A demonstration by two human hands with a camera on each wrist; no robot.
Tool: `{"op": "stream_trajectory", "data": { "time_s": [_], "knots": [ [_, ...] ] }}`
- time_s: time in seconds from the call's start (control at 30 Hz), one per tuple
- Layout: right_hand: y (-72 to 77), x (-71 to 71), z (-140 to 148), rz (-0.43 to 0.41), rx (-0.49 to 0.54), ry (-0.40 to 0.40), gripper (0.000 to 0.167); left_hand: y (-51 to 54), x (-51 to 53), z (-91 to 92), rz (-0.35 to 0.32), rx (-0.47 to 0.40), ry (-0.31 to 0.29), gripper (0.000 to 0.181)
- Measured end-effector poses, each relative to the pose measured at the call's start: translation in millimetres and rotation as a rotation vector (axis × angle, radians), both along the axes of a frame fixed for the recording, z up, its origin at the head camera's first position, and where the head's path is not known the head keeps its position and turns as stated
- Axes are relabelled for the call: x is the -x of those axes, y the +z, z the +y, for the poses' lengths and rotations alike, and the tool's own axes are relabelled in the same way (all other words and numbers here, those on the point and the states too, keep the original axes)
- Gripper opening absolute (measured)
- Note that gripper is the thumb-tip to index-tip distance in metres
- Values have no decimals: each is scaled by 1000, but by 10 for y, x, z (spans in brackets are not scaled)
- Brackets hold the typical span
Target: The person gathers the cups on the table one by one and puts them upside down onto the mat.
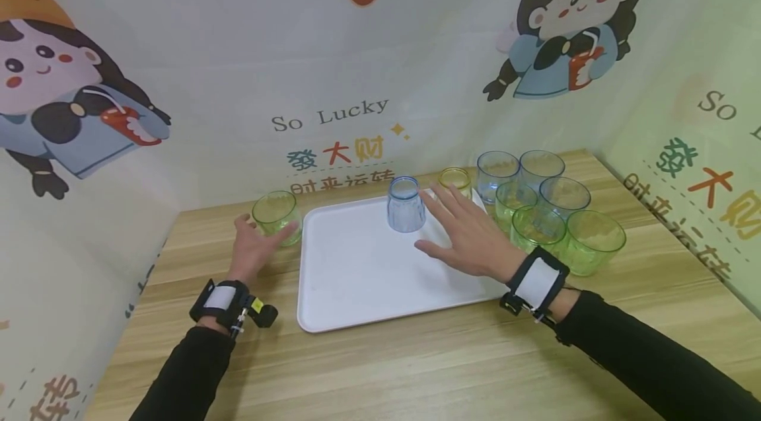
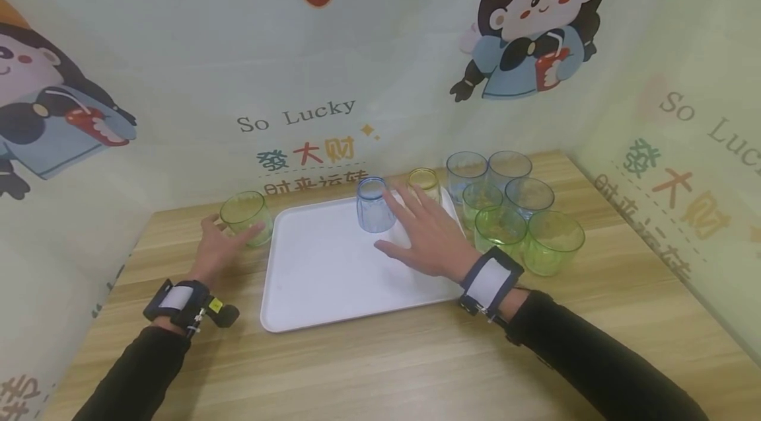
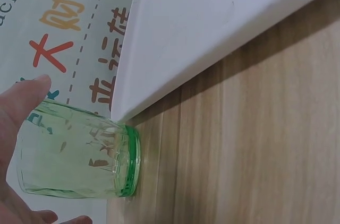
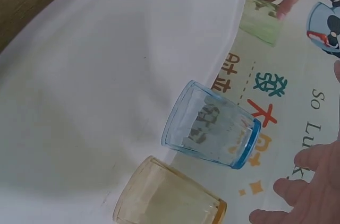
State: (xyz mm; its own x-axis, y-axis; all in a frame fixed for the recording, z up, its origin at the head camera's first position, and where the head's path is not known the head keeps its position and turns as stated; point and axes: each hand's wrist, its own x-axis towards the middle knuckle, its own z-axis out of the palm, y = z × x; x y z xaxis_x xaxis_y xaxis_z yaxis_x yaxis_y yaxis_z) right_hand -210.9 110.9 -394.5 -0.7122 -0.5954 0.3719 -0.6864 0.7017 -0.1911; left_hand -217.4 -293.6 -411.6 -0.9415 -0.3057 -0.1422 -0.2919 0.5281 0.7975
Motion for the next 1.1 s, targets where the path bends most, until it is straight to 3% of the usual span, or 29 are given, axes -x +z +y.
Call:
{"op": "stream_trajectory", "data": {
  "time_s": [0.2,0.63,1.1],
  "knots": [
    [-26,-41,39,19,-29,0,85,-6,26,16,8,-24,3,123],
    [-81,-135,59,-30,-32,-26,84,-74,128,3,49,-10,-40,125],
    [-154,-156,81,-47,-31,-30,83,-108,138,-4,81,8,9,106]
  ]
}}
